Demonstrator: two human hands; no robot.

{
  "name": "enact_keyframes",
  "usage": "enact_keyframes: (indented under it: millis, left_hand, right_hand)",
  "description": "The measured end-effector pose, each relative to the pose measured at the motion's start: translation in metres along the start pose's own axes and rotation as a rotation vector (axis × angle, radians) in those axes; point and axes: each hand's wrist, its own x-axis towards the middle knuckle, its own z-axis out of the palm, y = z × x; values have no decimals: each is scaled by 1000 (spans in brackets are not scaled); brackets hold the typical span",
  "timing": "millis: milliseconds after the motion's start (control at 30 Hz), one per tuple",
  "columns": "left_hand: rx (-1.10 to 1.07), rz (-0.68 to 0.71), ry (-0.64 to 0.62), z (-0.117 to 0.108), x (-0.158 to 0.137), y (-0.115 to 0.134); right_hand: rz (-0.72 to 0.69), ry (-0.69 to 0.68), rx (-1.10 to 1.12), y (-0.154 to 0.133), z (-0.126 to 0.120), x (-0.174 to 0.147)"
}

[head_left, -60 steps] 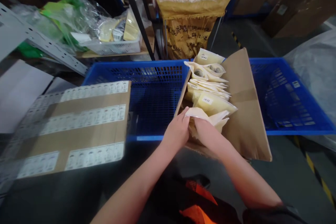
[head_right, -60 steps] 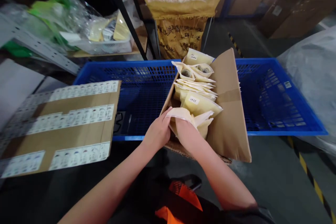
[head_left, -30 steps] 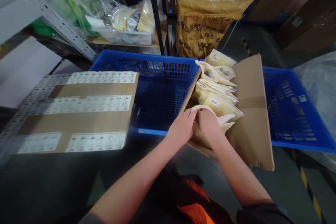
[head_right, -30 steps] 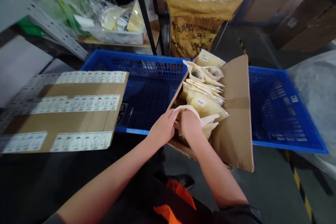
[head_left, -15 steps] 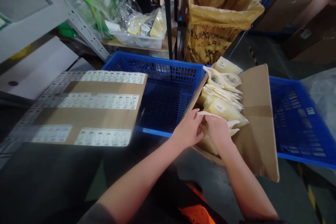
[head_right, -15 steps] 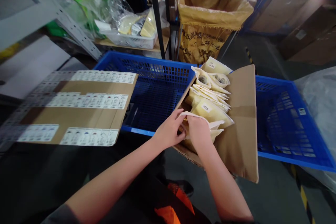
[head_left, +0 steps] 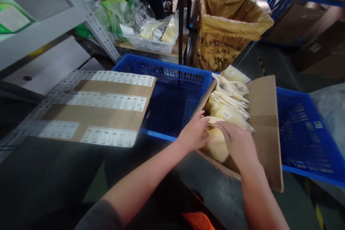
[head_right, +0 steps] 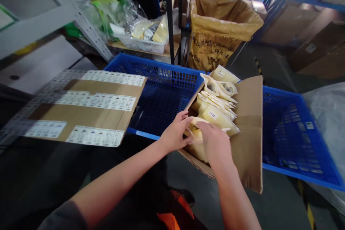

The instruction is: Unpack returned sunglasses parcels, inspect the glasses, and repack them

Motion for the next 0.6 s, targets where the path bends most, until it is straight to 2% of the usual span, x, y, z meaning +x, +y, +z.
enact_keyframes:
  millis: [67,167,333,433,500,600]
  left_hand:
    - [49,31,29,-2,1,4]
    - [128,44,74,-4,5,10]
    - [269,-2,18,-8,12,19]
    - [319,-19,-3,-11,14,24]
    - [340,-37,-14,-13,14,28]
    - [343,-190,-53,-15,15,31]
  right_hand:
    - [132,201,116,13,-7,-3]
    - [309,368,288,33,-10,-3]
    - [366,574,400,57,3,-11]
    - [411,608,484,65,13,-19]
    - [459,567,544,66,18,-25]
    - [518,478,591,66,23,-34]
